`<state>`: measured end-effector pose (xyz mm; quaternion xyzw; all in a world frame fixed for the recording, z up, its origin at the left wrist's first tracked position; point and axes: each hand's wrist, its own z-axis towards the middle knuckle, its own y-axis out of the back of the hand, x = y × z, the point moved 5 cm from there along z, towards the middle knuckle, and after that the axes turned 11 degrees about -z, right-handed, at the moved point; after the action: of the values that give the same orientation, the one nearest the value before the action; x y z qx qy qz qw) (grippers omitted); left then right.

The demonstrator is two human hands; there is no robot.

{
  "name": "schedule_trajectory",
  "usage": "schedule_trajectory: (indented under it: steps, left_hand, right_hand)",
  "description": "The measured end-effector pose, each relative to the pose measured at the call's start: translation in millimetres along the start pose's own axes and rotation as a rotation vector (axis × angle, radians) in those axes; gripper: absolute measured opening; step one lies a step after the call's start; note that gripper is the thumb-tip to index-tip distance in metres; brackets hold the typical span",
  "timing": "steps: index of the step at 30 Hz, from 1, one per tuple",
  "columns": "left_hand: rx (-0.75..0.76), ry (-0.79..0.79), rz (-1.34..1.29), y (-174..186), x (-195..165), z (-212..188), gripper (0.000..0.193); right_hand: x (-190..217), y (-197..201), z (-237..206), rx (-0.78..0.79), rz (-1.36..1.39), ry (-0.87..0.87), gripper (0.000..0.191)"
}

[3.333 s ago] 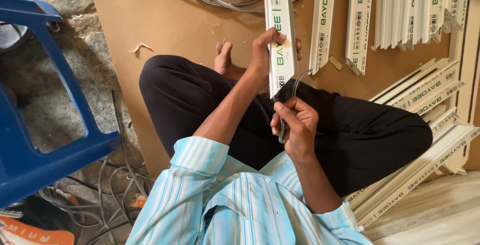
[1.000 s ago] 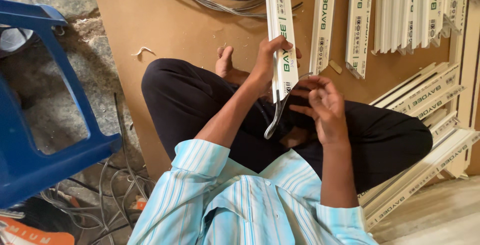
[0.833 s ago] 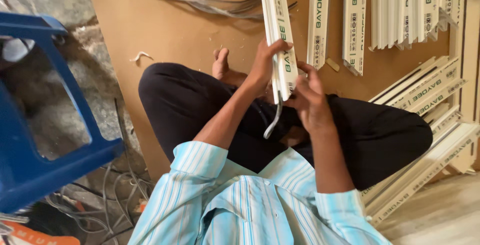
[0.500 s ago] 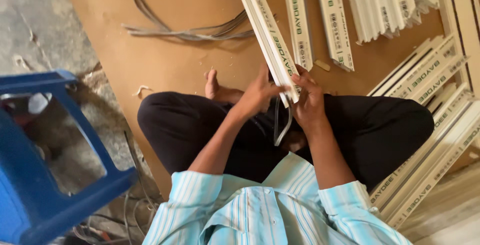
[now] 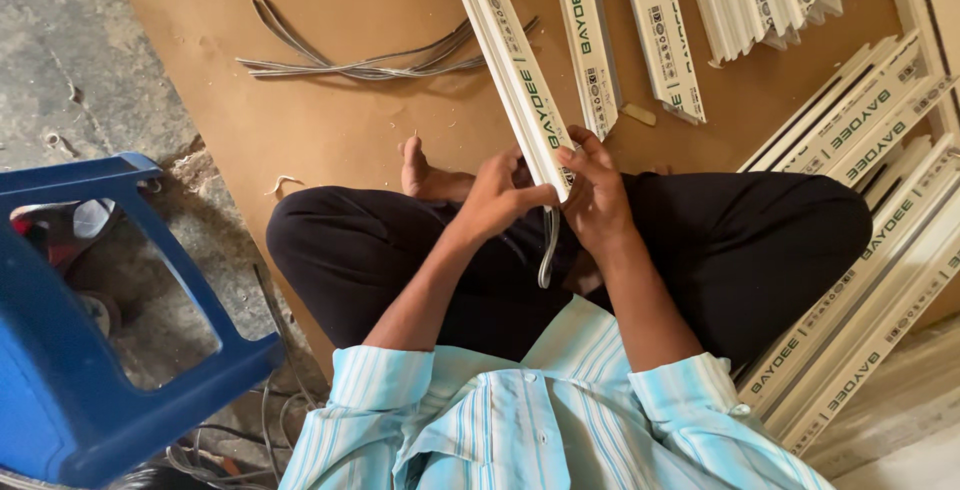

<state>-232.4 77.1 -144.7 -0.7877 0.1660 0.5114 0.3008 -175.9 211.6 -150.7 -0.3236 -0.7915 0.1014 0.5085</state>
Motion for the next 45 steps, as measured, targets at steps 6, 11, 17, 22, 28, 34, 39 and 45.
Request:
schedule_trajectory:
  steps: [6, 11, 17, 22, 28, 34, 39, 45]
  left_hand:
    - [-0.049, 0.145, -0.281, 13.3, -5.5, 6.6, 0.021]
    - [-0.180, -0.138, -0.248, 31.2, -2.6, 45.5, 0.024]
    - [-0.433, -0.166, -0.220, 77.4, -10.8, 81.6, 0.026]
    - [-0.432, -0.137, -0.163, 55.8, -14.7, 74.4, 0.025]
    - [-0.151, -0.097, -0.334, -17.0, -4.6, -1.3, 0.039]
    - [-0.268, -0.030, -0.286, -18.1, -14.5, -24.5, 0.038]
    - [-0.306, -0.056, -0.340, 4.6, -2.8, -4.8, 0.033]
    - [-0.520, -0.136, -0.236, 59.3, -13.0, 69.5, 0.027]
  right_hand:
    - [-1.7, -2.9, 4.4, -0.010, 0.035, 0.003, 0.052]
    - [0.1, -6.3, 0.5, 0.049, 0.072, 0.007, 0.046]
    - [-7.8, -7.4, -2.7, 0.058, 0.043, 0.010, 0.040]
    - [6.1, -2.6, -16.5, 0.111, 0.069, 0.039, 0.046]
    - [11.9, 8.0, -13.3, 0.061, 0.124, 0.042, 0.042]
    - [3.1, 3.3, -11.8, 0.085, 0.048, 0.058, 0.034]
    - [4.1, 2.3, -15.4, 0.078, 0.042, 0.037, 0.034]
    - [6.3, -4.3, -15.7, 0.114, 0.000, 0.074, 0.033]
